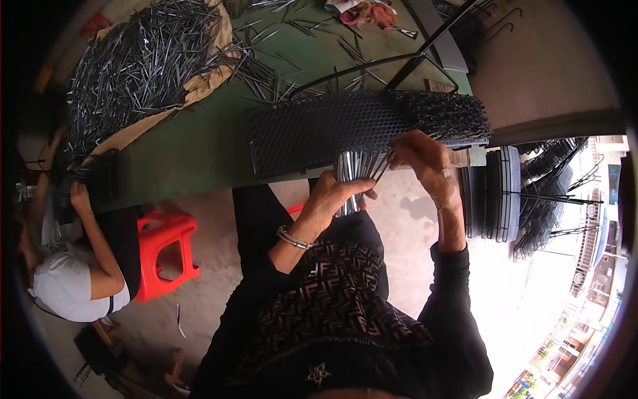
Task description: Manually inserting thin metal pins or wires into a mesh plate on a workbench.
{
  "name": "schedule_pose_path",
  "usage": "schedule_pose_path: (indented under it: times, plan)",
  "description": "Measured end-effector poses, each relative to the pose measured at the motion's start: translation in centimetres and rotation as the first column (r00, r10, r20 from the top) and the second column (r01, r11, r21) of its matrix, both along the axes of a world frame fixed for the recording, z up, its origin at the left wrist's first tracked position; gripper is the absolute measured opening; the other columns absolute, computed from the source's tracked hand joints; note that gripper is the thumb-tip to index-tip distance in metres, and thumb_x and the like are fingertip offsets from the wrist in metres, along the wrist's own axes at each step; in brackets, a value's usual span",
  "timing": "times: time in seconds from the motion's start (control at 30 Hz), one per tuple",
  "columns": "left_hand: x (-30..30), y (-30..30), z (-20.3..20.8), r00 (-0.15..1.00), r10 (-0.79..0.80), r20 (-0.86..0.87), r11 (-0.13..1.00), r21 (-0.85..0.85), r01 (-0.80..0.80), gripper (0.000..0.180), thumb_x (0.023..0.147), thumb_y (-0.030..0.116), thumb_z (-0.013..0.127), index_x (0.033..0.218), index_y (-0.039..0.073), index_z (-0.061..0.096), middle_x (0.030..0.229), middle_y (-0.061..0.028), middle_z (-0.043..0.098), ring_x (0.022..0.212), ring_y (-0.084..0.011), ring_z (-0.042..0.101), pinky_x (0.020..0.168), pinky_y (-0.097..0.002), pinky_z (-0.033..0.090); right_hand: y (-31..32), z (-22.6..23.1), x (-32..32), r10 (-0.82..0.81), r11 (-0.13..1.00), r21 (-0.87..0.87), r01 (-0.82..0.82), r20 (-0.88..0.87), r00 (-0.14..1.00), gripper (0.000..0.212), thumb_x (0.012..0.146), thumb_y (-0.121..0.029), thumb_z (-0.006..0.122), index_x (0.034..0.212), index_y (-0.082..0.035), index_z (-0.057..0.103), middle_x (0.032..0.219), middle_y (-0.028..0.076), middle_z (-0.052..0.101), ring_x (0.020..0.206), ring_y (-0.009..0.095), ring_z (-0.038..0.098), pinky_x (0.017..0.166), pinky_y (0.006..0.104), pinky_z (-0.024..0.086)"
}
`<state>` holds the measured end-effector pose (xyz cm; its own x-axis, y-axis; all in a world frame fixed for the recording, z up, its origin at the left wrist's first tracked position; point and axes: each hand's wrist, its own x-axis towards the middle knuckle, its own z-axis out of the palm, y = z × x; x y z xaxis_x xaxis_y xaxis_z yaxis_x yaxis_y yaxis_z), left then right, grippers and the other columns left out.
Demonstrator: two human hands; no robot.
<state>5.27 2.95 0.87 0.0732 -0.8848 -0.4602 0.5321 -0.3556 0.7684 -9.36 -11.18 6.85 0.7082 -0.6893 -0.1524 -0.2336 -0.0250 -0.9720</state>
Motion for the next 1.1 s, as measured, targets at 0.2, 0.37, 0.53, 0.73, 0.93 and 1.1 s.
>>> schedule_pose_path:
  times: [0.2,0.37,0.53,0.73,0.93,1.1]
  plan:
    - [-0.2,-0.3,-0.2,0.97,0.169,-0.172,0.986,0.037,-0.166,0.02,0.087,0.016,0.07,0.096,-0.001,0.065,0.077,-0.0112,0.069,0.061,-0.0144,0.064,0.056,-0.0267,0.052,-3.3,0.2,-0.3,-0.42,0.801,-0.423,0.424,0.109,0.901,0.016,0.094,-0.006,0.057,0.105,0.004,0.062,0.085,0.01,0.07,0.081,0.013,0.068,0.077,0.0274,0.055]
    - [-0.9,-1.1,-0.6,0.957,0.114,-0.266,0.993,0.061,-0.102,0.026,0.088,0.018,0.068,0.107,0.001,0.066,0.077,-0.0067,0.065,0.065,-0.0151,0.064,0.061,-0.0303,0.057,-6.6,-3.5,1.2,-0.489,0.661,-0.589,0.465,0.131,0.862,0.019,0.096,-0.012,0.055,0.106,0.001,0.062,0.082,0.009,0.07,0.074,0.012,0.068,0.069,0.0249,0.055]
    - [-1.0,-1.3,-0.1,0.936,0.134,-0.327,0.991,0.05,-0.124,0.023,0.087,0.017,0.069,0.102,0.0,0.064,0.078,-0.0085,0.065,0.068,-0.017,0.065,0.067,-0.0386,0.061,-7.3,-4.2,2.1,-0.501,0.622,-0.644,0.445,0.109,0.858,0.016,0.096,-0.011,0.052,0.102,0.0,0.062,0.079,0.009,0.069,0.07,0.013,0.068,0.064,0.0252,0.053]
    - [-1.3,-0.9,-0.6,0.93,0.12,-0.348,0.992,0.07,-0.102,0.021,0.086,0.014,0.068,0.098,-0.002,0.062,0.077,-0.0107,0.065,0.069,-0.0204,0.066,0.065,-0.0377,0.06,-6.8,-4.6,1.7,-0.431,0.441,-0.843,0.309,0.103,0.897,0.012,0.095,-0.009,0.053,0.098,-0.001,0.061,0.074,0.009,0.066,0.066,0.017,0.065,0.064,0.0281,0.05]
    - [-1.7,-0.5,-0.8,0.927,0.116,-0.357,0.993,0.046,-0.107,0.018,0.087,0.013,0.068,0.097,-0.001,0.061,0.077,-0.0102,0.065,0.069,-0.0203,0.065,0.065,-0.0385,0.06,-6.4,-5.4,1.8,-0.421,0.515,-0.803,0.3,0.067,0.904,0.008,0.092,-0.008,0.057,0.097,-0.003,0.062,0.075,0.011,0.064,0.064,0.021,0.065,0.059,0.0321,0.05]
    - [-1.5,-0.2,-0.8,0.926,0.094,-0.365,0.995,0.012,-0.097,0.019,0.087,0.013,0.067,0.098,-0.001,0.06,0.077,-0.0101,0.064,0.07,-0.0208,0.066,0.067,-0.0385,0.06,-5.8,-4.5,2.4,-0.44,0.425,-0.876,0.229,0.021,0.898,0.009,0.091,-0.012,0.061,0.098,-0.008,0.064,0.086,0.011,0.061,0.075,0.032,0.062,0.065,0.0378,0.049]
